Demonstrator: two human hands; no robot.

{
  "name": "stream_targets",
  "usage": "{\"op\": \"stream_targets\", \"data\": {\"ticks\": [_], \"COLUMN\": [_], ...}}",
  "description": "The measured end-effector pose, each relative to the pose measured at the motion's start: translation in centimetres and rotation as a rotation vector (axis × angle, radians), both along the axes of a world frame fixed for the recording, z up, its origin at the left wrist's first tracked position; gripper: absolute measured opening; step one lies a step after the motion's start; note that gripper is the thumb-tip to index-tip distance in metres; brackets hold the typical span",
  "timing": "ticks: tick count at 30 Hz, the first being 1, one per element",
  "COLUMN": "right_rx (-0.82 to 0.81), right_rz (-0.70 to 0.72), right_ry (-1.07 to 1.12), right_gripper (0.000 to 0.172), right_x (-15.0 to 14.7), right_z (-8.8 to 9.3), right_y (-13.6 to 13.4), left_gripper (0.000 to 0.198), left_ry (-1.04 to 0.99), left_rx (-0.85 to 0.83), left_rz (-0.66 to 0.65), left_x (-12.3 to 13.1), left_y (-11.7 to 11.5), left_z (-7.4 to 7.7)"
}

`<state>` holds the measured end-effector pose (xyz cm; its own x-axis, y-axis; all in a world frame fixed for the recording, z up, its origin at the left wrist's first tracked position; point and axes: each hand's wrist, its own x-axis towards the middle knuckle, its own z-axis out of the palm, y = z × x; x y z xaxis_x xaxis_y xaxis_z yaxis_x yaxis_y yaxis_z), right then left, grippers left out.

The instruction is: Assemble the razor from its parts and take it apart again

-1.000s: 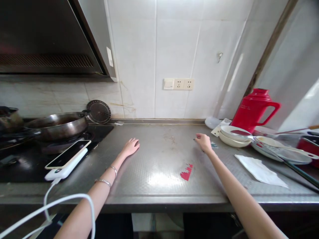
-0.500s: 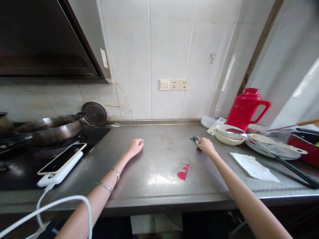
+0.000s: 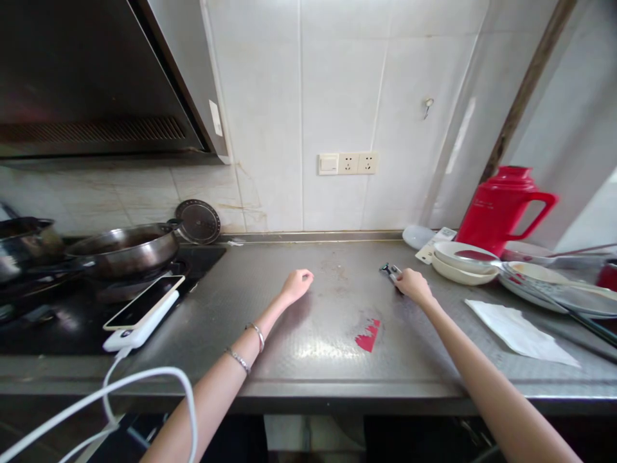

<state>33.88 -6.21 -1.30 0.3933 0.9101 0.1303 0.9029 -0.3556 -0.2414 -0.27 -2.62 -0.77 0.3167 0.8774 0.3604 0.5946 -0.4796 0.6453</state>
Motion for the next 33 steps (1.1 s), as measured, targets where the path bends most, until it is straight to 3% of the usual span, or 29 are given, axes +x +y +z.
{"op": "stream_targets", "data": {"ticks": [5, 13, 18, 25, 33], "right_rx": [0.125, 0.255, 0.237, 0.199, 0.206], "right_rz": [0.066, 0.317, 0.400, 0.424, 0.457], "right_ry": [0.063, 0.120, 0.055, 0.041, 0.101], "right_gripper": [0.031, 0.026, 0.025, 0.024, 0.031], "right_x": [-3.0, -13.4, -17.5, -19.3, -18.0], "right_z": [1.3, 4.3, 4.9, 4.7, 4.2], "right_y": [0.0, -0.7, -1.8, -2.5, -2.2], "left_gripper": [0.018, 0.030, 0.040, 0.034, 0.033], "left_ry": [-0.147, -0.255, -0.292, -0.191, 0.182], "left_rx": [-0.156, -0.368, -0.441, -0.432, -0.405], "left_rz": [0.049, 0.066, 0.084, 0.103, 0.155], "left_x": [1.5, 4.3, 5.0, 4.9, 1.5], "left_y": [-0.3, -0.4, -0.6, -0.4, 2.1], "left_z": [1.0, 1.7, 2.3, 1.7, 0.7]}}
